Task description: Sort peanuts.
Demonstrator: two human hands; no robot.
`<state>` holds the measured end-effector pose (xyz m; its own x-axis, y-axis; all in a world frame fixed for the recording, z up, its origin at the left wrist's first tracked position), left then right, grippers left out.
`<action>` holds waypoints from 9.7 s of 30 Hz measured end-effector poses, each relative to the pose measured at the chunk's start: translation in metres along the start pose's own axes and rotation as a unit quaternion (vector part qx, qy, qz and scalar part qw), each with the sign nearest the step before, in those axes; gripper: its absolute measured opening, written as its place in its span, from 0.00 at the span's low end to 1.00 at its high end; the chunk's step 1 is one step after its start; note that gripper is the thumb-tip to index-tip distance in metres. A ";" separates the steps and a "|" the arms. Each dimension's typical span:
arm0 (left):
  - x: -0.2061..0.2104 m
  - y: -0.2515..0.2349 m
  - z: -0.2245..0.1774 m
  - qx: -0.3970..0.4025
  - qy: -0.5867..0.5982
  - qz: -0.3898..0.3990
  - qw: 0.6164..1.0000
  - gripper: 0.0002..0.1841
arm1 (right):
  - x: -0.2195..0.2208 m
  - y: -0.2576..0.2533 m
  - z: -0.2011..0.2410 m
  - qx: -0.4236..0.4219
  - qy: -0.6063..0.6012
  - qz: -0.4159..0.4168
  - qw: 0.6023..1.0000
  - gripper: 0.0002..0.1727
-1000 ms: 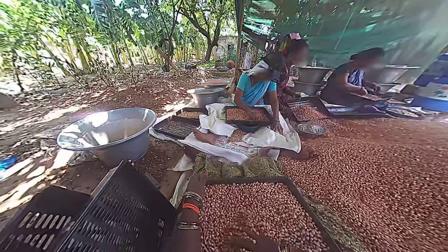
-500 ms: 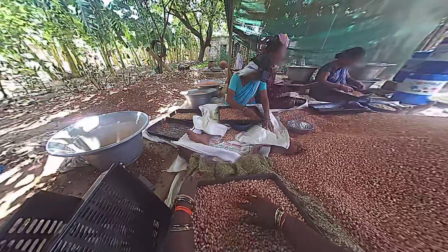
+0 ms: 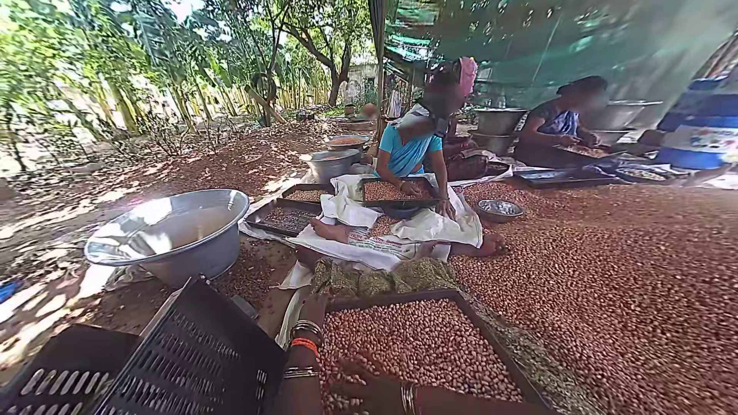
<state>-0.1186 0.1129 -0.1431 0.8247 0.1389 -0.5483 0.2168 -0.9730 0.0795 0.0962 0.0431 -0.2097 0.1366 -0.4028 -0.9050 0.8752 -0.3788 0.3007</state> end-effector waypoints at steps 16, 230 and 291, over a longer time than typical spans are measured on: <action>-0.007 0.030 -0.020 0.083 0.027 -0.049 0.995 0.26 | -0.021 0.139 -0.083 0.317 -0.029 -0.016 0.948 0.42; 0.008 -0.005 -0.003 0.013 -0.047 -0.006 0.999 0.30 | -0.069 0.070 -0.032 0.374 -0.102 0.028 0.921 0.29; 0.001 0.013 -0.016 0.038 -0.025 -0.033 0.998 0.28 | -0.043 0.098 -0.053 0.413 -0.135 0.013 0.901 0.37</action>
<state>-0.1061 0.1029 -0.1293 0.7822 0.1954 -0.5916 0.2282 -0.9734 -0.0197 0.2007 0.0674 -0.1575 -0.0634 -0.5670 -0.8213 0.2148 -0.8114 0.5436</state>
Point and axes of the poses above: each hand's wrist, its own y-axis away from the middle knuckle, its own x-axis out of the palm, z = x × y, the point moved 1 cm from there along -y, towards the middle knuckle, and after that the axes turned 13 degrees about x, right-handed, at the moved point
